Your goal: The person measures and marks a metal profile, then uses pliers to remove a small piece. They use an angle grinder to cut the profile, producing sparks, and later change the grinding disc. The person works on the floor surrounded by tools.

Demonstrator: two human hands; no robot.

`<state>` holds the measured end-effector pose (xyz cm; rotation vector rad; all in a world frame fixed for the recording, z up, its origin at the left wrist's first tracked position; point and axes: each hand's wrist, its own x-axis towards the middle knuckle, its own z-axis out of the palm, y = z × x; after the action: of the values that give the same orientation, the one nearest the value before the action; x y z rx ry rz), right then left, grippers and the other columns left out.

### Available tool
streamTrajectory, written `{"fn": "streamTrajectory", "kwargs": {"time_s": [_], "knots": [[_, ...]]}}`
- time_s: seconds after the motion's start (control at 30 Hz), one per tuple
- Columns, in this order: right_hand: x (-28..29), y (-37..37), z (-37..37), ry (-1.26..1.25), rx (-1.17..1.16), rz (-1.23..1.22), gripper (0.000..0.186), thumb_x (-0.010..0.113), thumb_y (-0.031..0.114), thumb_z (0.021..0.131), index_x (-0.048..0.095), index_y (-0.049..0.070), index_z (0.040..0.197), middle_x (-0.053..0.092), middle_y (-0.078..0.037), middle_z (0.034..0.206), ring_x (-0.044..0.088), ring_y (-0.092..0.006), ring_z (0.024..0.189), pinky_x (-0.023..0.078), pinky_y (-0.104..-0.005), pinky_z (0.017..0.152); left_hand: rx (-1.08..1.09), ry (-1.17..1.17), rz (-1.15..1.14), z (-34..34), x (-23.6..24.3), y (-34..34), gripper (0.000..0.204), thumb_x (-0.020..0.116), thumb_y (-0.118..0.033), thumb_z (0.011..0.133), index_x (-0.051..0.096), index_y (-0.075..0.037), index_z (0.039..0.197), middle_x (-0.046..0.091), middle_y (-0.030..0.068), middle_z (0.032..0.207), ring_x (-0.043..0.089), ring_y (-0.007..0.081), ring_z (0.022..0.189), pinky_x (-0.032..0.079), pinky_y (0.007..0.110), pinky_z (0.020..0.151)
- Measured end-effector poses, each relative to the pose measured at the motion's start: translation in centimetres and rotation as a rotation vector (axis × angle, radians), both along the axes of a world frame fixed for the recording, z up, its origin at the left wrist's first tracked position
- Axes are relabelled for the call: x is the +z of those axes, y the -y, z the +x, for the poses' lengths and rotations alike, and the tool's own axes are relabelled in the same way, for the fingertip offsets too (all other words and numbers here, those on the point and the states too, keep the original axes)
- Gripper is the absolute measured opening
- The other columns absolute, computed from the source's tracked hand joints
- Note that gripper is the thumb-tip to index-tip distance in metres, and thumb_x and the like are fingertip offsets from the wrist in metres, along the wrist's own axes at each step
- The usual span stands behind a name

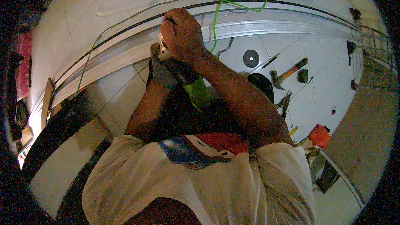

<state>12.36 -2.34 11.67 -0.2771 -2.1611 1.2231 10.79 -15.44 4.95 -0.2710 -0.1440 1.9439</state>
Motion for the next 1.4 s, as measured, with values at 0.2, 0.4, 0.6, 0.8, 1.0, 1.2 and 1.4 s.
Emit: {"fn": "streamTrajectory", "kwargs": {"time_s": [0.2,0.4,0.6,0.8,1.0,1.2,1.4], "knots": [[2.7,-1.4,-1.4,0.097,0.342,0.171,0.028,0.062,0.022,0.09,0.065,0.003,0.11,0.067,-0.022,0.11,0.064,-0.042,0.107,0.052,-0.0506,0.094,0.087,-0.051,-0.432,-0.8,-0.7,0.0,0.07,0.052,-0.064,0.094,0.057,-0.015,0.144,0.061,0.0131,0.144,0.06,0.0367,0.129,0.051,0.055,0.109],[5.6,-1.4,0.8,-0.095,0.173,0.406,0.045,0.082,0.035,0.083,0.066,0.005,0.111,0.066,-0.016,0.108,0.062,-0.0378,0.104,0.049,-0.0494,0.095,0.236,-0.841,-0.527,-1.4,-0.8,-2.2,0.079,0.053,-0.068,0.094,0.045,-0.017,0.155,0.05,0.0153,0.155,0.048,0.0371,0.142,0.043,0.056,0.117],[6.2,-0.1,3.4,0.088,0.026,0.275,0.032,0.084,0.03,0.083,0.067,0.007,0.099,0.066,-0.015,0.095,0.063,-0.0375,0.095,0.052,-0.0512,0.083,0.241,-0.549,-0.242,-0.6,-0.5,-1.7,0.097,0.063,-0.072,0.087,0.035,-0.017,0.162,0.039,0.0143,0.164,0.037,0.0369,0.152,0.035,0.056,0.125],[6.6,-0.8,3.2,0.05,0.183,0.278,0.024,0.081,0.005,0.084,0.07,0.005,0.105,0.066,-0.012,0.107,0.067,-0.0281,0.097,0.058,-0.04,0.084,0.291,-0.597,-0.188,-0.9,-1.0,-1.7,0.094,0.061,-0.07,0.089,0.035,-0.016,0.161,0.04,0.0139,0.163,0.038,0.0361,0.152,0.032,0.055,0.126],[7.4,-1.6,3.0,-0.012,0.38,0.203,0.028,0.078,0.014,0.085,0.07,0.006,0.11,0.068,-0.016,0.117,0.063,-0.0376,0.115,0.052,-0.0482,0.1,0.276,-1.081,-0.696,-0.5,1.5,-1.9,0.091,0.059,-0.068,0.091,0.035,-0.017,0.162,0.041,0.0145,0.162,0.039,0.0355,0.151,0.033,0.054,0.126],[8.4,-1.0,3.6,0.25,0.19,0.278,0.03,0.078,0.018,0.085,0.069,0.006,0.111,0.069,-0.016,0.112,0.064,-0.0384,0.11,0.052,-0.0478,0.099,0.245,-0.703,-0.3,-0.6,1.4,-1.6,0.088,0.058,-0.068,0.091,0.038,-0.017,0.16,0.044,0.0146,0.16,0.04,0.0358,0.151,0.037,0.056,0.123],[8.7,-0.8,3.2,0.182,0.245,0.202,0.032,0.078,0.019,0.083,0.07,0.006,0.11,0.067,-0.018,0.11,0.063,-0.0387,0.108,0.052,-0.0488,0.097,0.229,-0.685,-0.336,-0.9,0.3,-1.4,0.095,0.055,-0.072,0.09,0.032,-0.018,0.164,0.035,0.0144,0.167,0.037,0.0365,0.153,0.033,0.057,0.125]]}}
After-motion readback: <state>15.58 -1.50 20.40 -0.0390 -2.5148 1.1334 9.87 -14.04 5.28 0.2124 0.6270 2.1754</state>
